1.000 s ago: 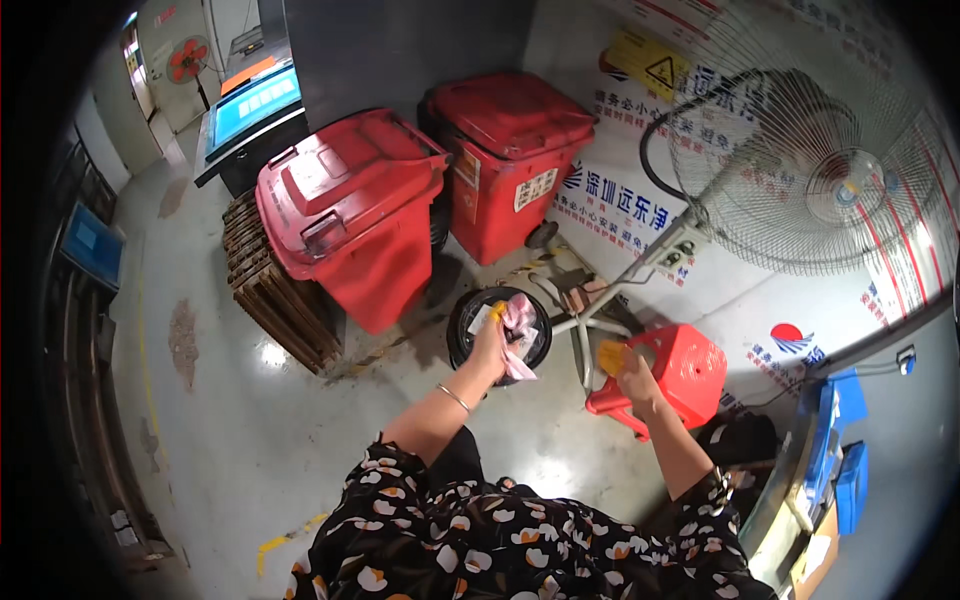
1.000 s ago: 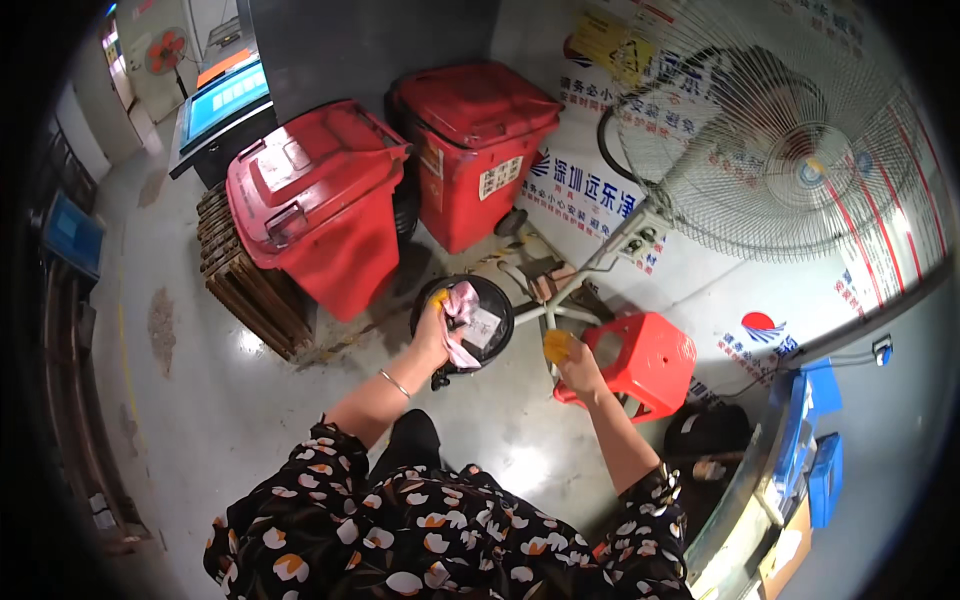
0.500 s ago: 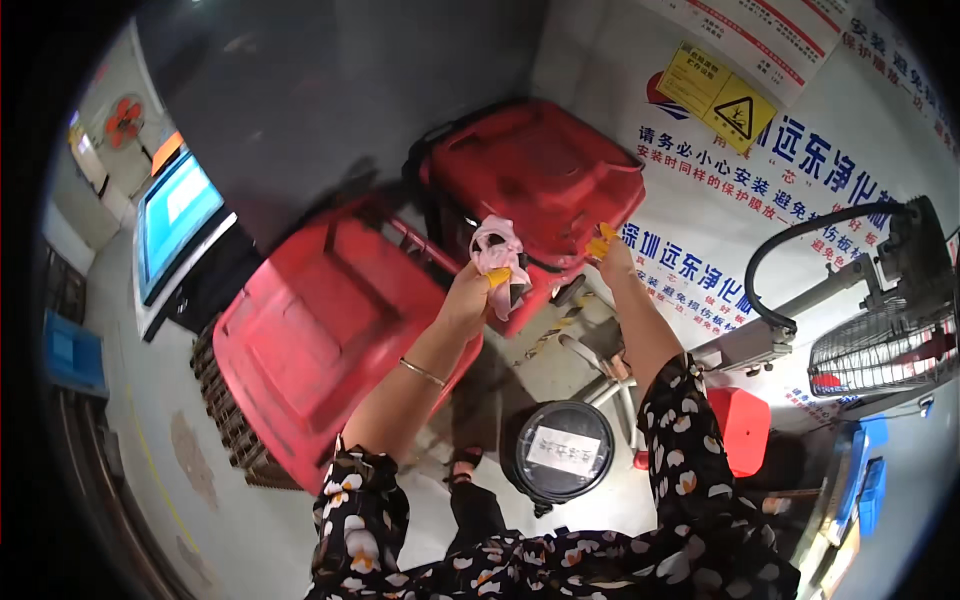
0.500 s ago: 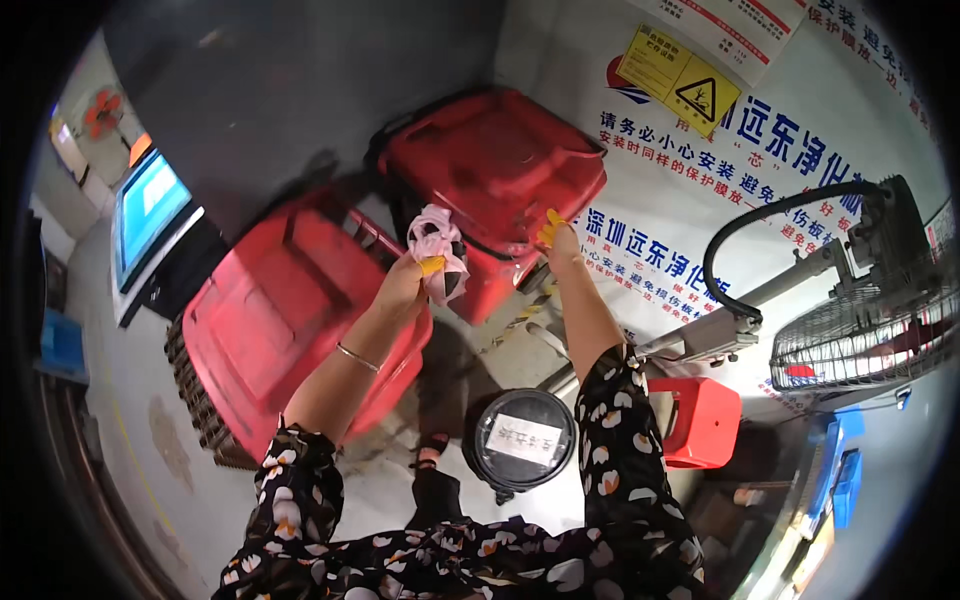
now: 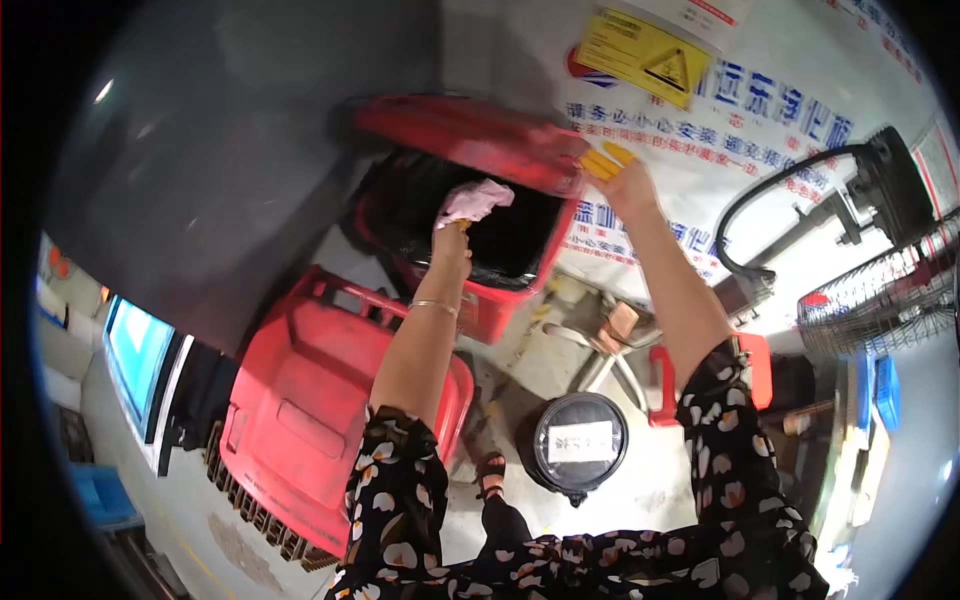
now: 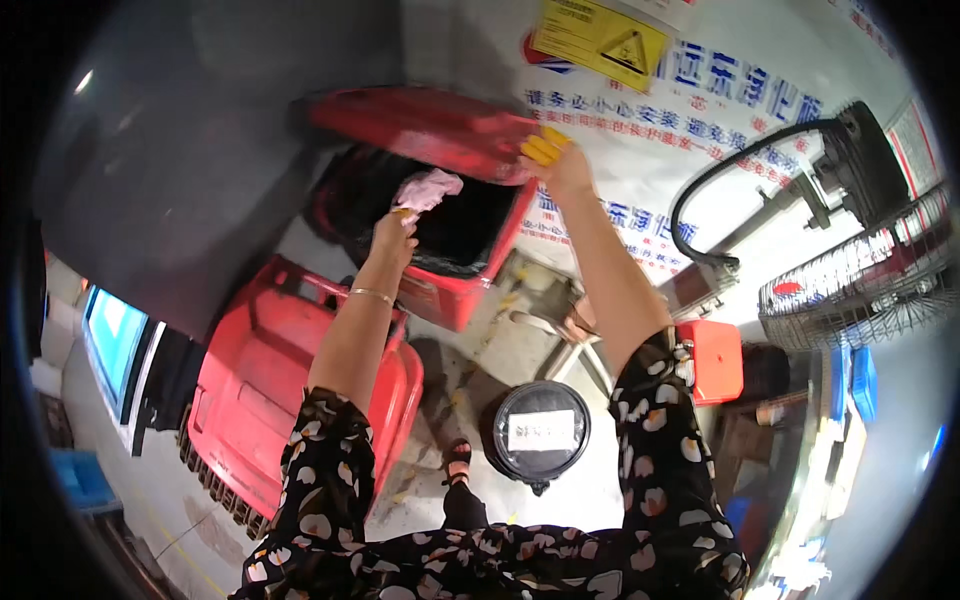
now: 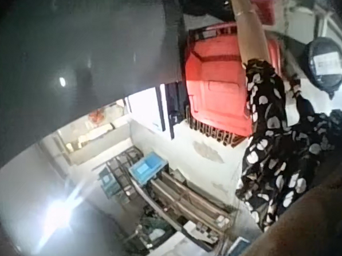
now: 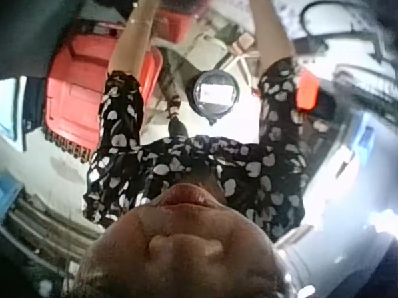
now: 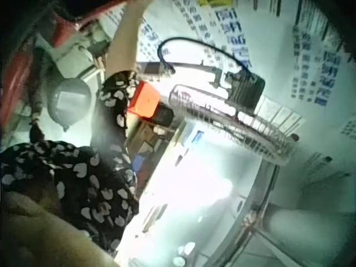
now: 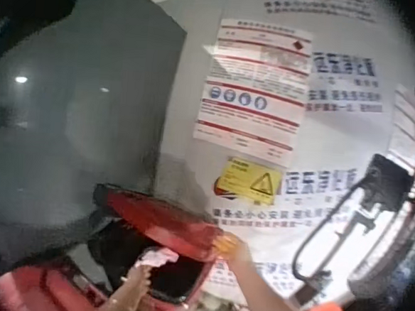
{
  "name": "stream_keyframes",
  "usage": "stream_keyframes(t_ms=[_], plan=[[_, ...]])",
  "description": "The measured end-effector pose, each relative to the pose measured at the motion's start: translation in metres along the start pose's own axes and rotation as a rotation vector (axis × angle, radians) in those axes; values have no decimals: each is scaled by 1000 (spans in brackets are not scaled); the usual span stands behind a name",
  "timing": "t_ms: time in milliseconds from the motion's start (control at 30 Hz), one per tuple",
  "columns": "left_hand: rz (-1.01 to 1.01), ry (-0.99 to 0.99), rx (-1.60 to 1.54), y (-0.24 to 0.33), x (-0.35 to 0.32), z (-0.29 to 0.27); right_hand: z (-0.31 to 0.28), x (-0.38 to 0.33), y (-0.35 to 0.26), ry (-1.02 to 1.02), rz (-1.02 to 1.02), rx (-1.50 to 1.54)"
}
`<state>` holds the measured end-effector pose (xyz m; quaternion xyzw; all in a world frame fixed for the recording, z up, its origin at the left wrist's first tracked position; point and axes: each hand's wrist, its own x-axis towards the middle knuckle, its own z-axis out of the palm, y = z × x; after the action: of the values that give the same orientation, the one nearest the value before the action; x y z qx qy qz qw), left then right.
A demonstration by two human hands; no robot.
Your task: The person cleans a metal workbench and several small metal plates using a pink cloth and a yellow sponge. They wipe the surface, handle the plates one by one, and apply a liquid from a squeeze bottle to the plates before scrubbing them.
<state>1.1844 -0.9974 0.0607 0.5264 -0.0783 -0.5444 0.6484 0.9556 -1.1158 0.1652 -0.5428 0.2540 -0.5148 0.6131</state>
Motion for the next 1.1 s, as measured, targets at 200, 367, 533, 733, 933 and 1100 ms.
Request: stream_keyframes(t_ms=[200,367,533,733,933,1100], plan=[[-142,-171,-325,-227,-114,13,-60,-243,19,-69,314,-355],[-838,-460,105,-365,-346,38,-116,-545,-23,475,766,-77],[-1024,-837,642,-462,-510,54,-185,-851,-109,1127,614,107],[-1072,-1108,834,-565,-667,127,-194,-1139,-191,1856,343,84],[-888,-1388,1084,-611,-775,222,-195,-1313,-107,2386,729,-63],[-855,-1341,1249,-705,-786,306,-236,-1303,-56,2469,1240,-318]])
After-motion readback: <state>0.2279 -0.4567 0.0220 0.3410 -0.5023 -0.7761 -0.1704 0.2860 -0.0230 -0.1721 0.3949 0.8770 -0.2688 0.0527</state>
